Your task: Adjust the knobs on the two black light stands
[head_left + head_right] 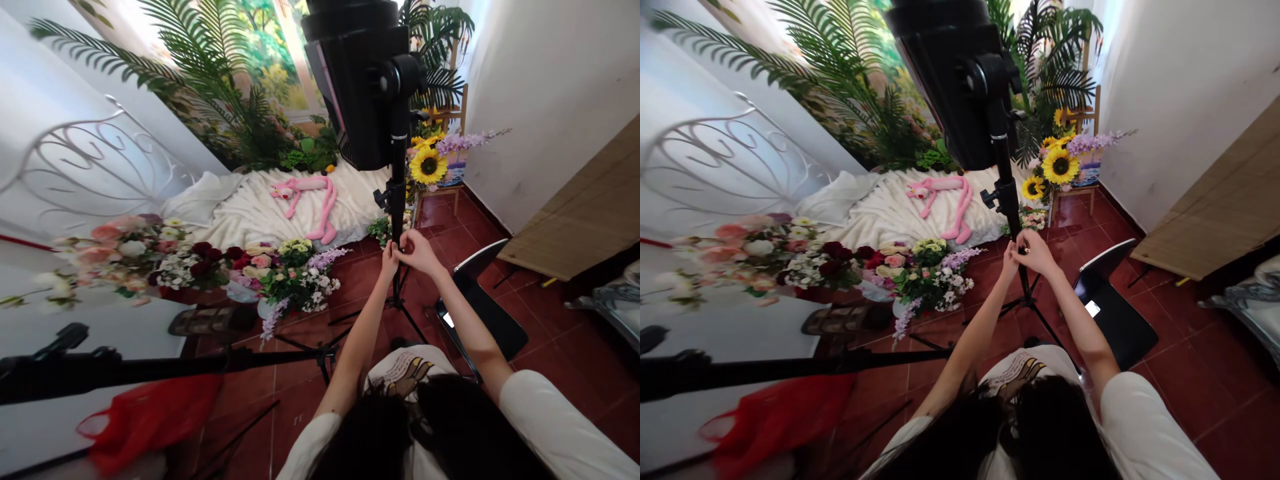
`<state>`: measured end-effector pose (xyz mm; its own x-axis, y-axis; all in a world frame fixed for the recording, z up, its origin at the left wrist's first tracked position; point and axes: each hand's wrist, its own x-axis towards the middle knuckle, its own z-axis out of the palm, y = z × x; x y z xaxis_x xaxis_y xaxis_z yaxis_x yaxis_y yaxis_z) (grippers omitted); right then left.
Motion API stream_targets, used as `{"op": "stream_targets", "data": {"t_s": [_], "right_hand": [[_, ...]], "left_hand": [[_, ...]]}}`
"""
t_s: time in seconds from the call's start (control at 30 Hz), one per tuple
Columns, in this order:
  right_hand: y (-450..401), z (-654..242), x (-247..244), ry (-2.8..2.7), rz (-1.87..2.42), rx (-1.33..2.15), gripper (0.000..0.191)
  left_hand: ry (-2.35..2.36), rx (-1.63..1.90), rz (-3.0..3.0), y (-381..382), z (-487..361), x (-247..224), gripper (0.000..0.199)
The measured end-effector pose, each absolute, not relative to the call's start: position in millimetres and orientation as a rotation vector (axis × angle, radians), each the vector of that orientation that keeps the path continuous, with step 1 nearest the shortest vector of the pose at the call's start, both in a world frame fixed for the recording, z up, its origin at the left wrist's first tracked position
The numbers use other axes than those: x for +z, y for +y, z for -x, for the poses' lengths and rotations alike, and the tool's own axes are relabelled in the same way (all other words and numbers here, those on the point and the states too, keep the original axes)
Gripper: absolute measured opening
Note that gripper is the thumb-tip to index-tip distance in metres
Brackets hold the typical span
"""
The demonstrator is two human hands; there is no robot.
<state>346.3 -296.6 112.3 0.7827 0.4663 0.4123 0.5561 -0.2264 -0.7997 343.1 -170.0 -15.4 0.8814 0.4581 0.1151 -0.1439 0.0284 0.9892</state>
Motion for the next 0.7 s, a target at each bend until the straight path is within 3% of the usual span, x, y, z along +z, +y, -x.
{"op": "stream_targets", "data": {"t_s": [0.13,0.23,0.53,0.7], "right_hand": [[-262.8,-377.7,160.9,-0.700,1.600,-0.389,0.068],[-242.8,-393.1,180.4,-0.769,1.564,-0.292,0.082],[-212.1,-384.1,175.0,-0.528,1.682,-0.409,0.062],[-212.2,-383.0,146.0,-0.429,1.727,-0.467,0.059]], "left_hand": [[0.241,0.480,-1.506,-169.2,-341.1,-12.2,0.068],[0.234,0.473,-1.507,-169.5,-337.9,-10.2,0.070],[0.230,0.385,-1.300,-167.3,-336.4,-8.4,0.059],[0.285,0.323,-1.028,-170.4,-348.2,4.1,0.057]]}}
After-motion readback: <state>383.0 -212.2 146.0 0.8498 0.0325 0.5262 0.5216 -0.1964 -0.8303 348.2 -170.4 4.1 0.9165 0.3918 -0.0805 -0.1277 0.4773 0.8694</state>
